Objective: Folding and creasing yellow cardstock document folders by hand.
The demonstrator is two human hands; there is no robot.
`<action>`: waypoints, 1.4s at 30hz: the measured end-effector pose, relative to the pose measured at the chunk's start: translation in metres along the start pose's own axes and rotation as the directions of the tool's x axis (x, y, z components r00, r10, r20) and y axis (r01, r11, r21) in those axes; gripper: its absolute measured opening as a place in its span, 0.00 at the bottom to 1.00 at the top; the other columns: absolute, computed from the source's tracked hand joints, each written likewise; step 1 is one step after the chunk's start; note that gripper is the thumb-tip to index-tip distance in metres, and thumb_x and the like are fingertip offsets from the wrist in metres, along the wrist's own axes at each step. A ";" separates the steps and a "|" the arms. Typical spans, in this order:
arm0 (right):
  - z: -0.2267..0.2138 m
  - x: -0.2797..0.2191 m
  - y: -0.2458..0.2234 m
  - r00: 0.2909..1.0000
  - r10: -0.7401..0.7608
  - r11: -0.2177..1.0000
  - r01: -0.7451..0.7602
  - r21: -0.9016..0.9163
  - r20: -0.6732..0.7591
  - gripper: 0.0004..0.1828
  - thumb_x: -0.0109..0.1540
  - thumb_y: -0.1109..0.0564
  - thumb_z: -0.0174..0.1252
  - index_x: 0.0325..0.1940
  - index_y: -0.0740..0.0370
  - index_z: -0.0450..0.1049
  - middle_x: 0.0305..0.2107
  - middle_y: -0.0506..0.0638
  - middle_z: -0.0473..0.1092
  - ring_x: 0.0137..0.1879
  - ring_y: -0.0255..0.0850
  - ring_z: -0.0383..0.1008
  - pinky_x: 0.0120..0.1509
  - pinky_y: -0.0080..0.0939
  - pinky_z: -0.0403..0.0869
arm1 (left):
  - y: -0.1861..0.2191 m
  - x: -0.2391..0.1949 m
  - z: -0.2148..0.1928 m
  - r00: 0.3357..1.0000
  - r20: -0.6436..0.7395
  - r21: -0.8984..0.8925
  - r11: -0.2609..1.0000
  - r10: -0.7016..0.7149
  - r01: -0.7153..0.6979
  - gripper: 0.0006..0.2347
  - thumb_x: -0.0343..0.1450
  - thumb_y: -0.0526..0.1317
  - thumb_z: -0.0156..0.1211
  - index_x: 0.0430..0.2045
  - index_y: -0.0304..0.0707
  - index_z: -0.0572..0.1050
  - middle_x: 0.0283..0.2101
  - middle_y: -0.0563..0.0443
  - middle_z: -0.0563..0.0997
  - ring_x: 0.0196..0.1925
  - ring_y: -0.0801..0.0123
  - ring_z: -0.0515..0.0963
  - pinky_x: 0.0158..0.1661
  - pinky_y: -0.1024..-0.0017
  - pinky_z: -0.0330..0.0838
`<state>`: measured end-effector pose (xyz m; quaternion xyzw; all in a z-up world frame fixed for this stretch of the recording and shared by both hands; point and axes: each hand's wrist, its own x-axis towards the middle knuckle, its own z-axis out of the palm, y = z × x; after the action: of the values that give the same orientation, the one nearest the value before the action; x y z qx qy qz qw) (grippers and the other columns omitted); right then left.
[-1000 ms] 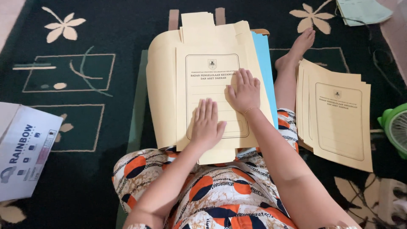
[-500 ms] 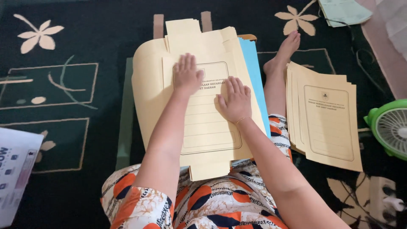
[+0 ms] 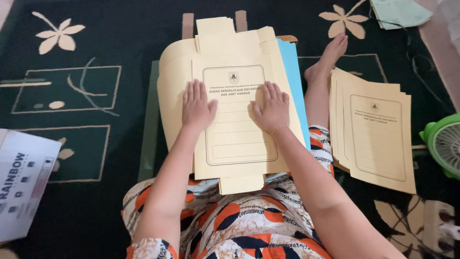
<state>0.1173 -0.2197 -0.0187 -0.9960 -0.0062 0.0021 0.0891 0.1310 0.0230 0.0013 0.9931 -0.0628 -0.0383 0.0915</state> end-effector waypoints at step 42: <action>-0.005 -0.002 -0.003 1.000 -0.005 1.000 0.005 -0.012 0.016 0.38 0.68 0.35 0.31 0.78 0.52 0.54 0.76 0.51 0.51 0.82 0.44 0.44 0.77 0.50 0.47 | 0.011 0.108 0.010 1.000 -0.006 -0.033 0.999 -0.028 0.027 0.29 0.80 0.53 0.32 0.75 0.35 0.47 0.79 0.40 0.43 0.80 0.53 0.37 0.75 0.55 0.32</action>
<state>0.1149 -0.2179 -0.0136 -0.9965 -0.0093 0.0099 0.0830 0.2359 -0.0034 -0.0131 0.9924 -0.0483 -0.0371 0.1073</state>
